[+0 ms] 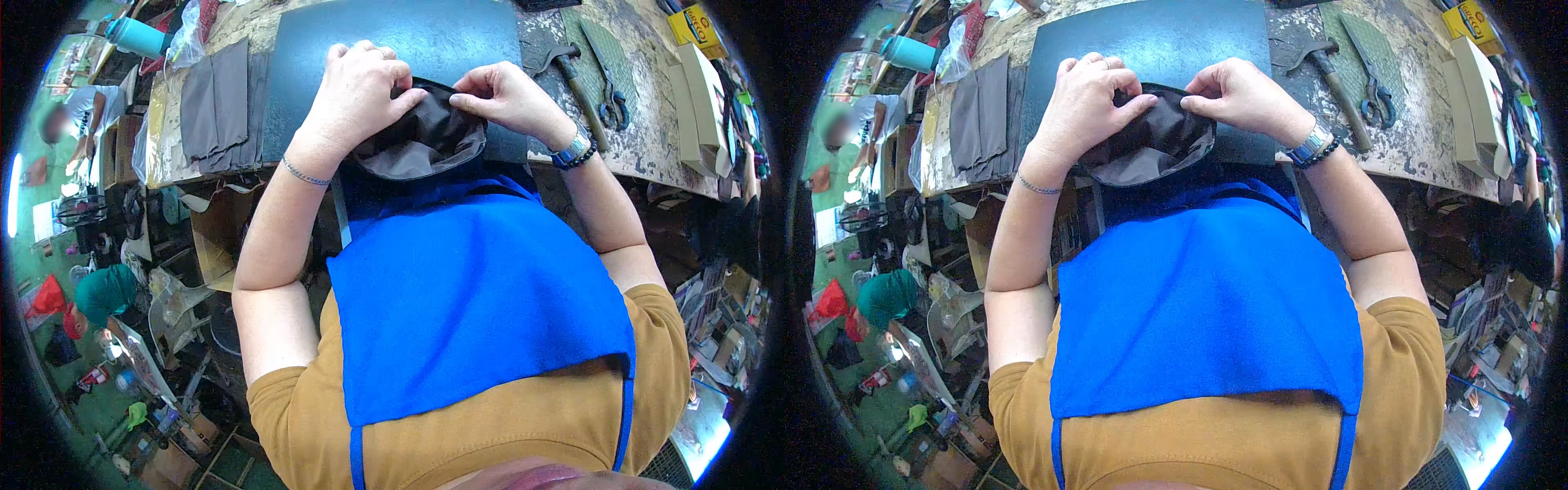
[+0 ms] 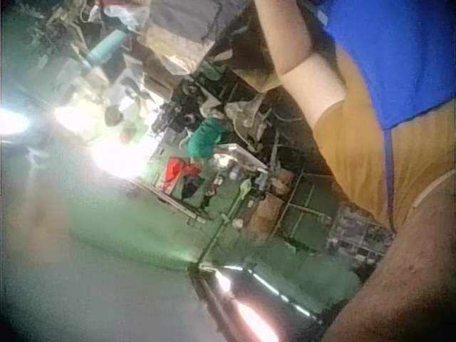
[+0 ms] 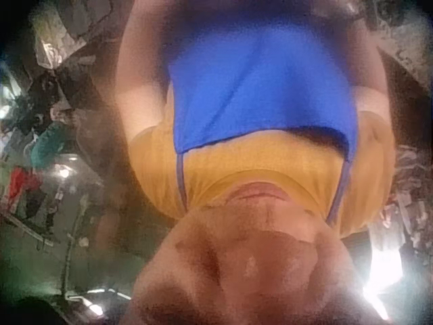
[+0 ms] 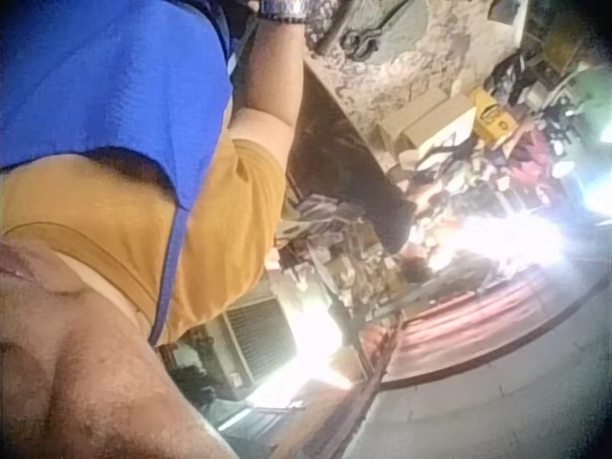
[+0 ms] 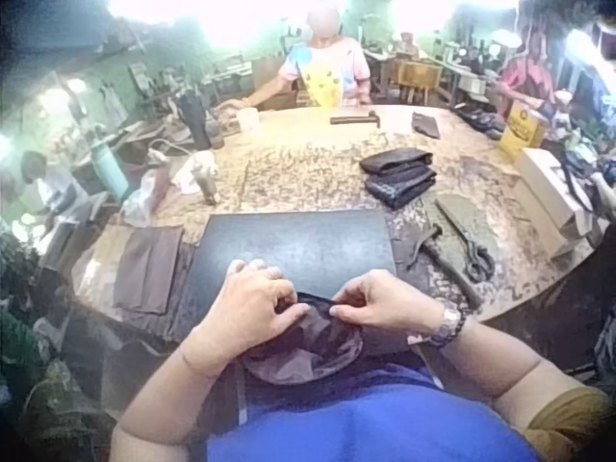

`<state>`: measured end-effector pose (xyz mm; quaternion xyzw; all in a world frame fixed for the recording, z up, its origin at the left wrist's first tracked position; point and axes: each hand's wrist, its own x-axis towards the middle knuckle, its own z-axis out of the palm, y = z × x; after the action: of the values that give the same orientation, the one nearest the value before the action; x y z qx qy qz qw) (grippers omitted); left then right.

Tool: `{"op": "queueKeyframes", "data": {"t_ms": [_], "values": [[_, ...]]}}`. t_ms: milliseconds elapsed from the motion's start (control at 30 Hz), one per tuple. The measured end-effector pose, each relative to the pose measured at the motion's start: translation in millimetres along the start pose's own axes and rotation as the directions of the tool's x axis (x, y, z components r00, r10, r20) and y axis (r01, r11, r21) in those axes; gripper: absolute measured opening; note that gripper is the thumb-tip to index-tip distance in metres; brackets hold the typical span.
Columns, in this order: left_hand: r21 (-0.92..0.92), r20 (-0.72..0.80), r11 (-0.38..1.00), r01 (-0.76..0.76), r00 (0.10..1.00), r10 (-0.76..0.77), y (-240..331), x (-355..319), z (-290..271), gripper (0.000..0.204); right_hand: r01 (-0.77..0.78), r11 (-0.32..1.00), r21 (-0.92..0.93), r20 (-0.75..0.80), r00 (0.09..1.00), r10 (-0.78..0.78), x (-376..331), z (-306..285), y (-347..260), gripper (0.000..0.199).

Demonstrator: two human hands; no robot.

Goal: The person is assembling a leather bag by fitting a lining into the leather shell and checking for alignment.

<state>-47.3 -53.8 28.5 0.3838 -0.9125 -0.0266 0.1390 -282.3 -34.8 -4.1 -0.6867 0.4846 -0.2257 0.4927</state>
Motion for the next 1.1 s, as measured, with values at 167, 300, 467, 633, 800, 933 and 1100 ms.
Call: {"op": "queueKeyframes", "data": {"t_ms": [167,300,467,633,800,933,1100], "values": [[-0.009,0.045,0.998,0.063,0.997,-0.063,6,-1,7,0.021,0.047,0.999,-0.014,-0.035,0.998,-0.048,-2,4,-1,0.029],[-0.076,-0.005,0.996,0.035,0.999,-0.035,5,-2,11,0.018,0.072,0.996,-0.061,-0.076,0.994,-0.076,-3,5,4,0.029],[-0.192,0.073,0.978,0.087,0.995,-0.074,7,-7,10,0.012,0.061,0.995,-0.083,-0.081,0.994,-0.068,-3,4,2,0.027],[-0.293,0.063,0.955,0.055,0.997,-0.038,9,-7,7,0.013,0.070,0.989,-0.131,-0.088,0.993,-0.082,-1,3,2,0.026],[-0.491,0.113,0.849,0.196,0.981,-0.161,-5,1,10,0.020,0.092,0.982,-0.162,-0.099,0.989,-0.109,-5,2,-2,0.024],[-0.547,0.263,0.739,0.392,0.919,-0.293,-9,1,14,0.023,0.072,0.971,-0.228,-0.043,0.996,-0.084,-8,1,-3,0.022],[-0.573,0.326,0.699,0.428,0.902,-0.285,-15,-2,18,0.023,0.123,0.968,-0.219,-0.044,0.990,-0.136,-10,4,0,0.022]]}}
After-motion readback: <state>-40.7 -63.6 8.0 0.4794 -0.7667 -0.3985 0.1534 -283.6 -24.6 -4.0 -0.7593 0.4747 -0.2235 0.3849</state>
